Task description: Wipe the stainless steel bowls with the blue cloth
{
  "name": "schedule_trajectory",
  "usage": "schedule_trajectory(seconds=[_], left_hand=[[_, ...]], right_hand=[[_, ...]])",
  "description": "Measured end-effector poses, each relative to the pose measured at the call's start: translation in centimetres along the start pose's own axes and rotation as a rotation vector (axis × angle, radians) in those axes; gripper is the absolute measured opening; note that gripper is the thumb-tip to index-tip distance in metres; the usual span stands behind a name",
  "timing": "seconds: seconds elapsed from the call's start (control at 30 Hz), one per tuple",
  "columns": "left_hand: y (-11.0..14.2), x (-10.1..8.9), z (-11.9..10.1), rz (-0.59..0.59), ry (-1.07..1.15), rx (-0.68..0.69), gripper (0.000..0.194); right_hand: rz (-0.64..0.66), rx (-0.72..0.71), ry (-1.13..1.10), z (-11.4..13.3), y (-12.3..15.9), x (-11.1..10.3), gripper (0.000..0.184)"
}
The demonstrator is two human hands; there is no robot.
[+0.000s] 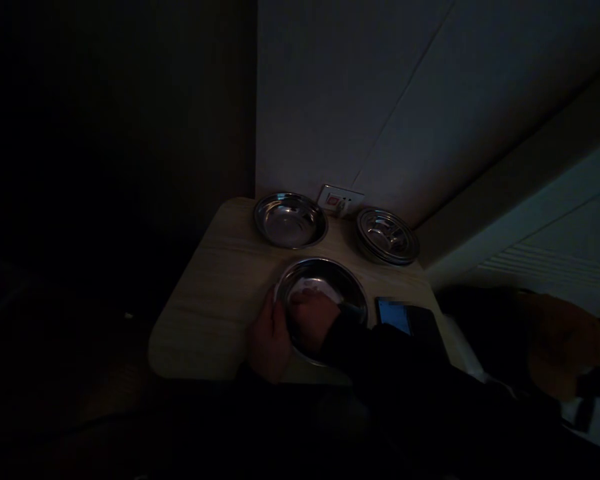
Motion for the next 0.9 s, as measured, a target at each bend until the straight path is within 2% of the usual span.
schedule_trajectory(seconds=[0.1,0.23,0.4,0.53,0.63,0.8,0.9], left_hand=[[0.1,0.1,0.0,0.018,0.018,-0.001,0.043],[0.0,-0.1,-0.2,-0.004,0.063,0.032,0.042],[0.0,0.0,0.3,-0.01,0.056,-0.021,0.041],[-0.1,-0.1,-0.4,0.0,0.108,0.057,0.04],[-0.3,-0.2,-0.3,-0.023,0.068,0.039,0.04],[0.1,-0.5,-0.4,-0.061,0.026,-0.007,0.042],[0.6,-1.1,-0.2,-0.055,0.0,-0.044,0.043]], right_hand=[[0.029,-0.022,-0.023,0.1,0.2,0.3,0.022],[-0.088,0.074,0.024,-0.7,-0.2,-0.7,0.023],[0.043,-0.035,-0.034,0.5,0.7,0.2,0.022],[-0.055,0.066,0.006,-0.8,-0.6,-0.7,0.02],[-0.109,0.082,0.025,-0.8,-0.8,-1.0,0.022],[-0.038,-0.059,-0.025,1.0,1.6,-1.0,0.02],[0.014,-0.072,-0.061,0.8,3.0,-1.2,0.019]])
Point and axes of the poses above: each hand's wrist, its own y-axis away from the middle knuckle, its own x-axis out of the palm, z = x × y, the point moved 9 cm from there along -y, towards the middle knuckle, and after that the axes turned 15 degrees about -z, right-handed, at the moved point
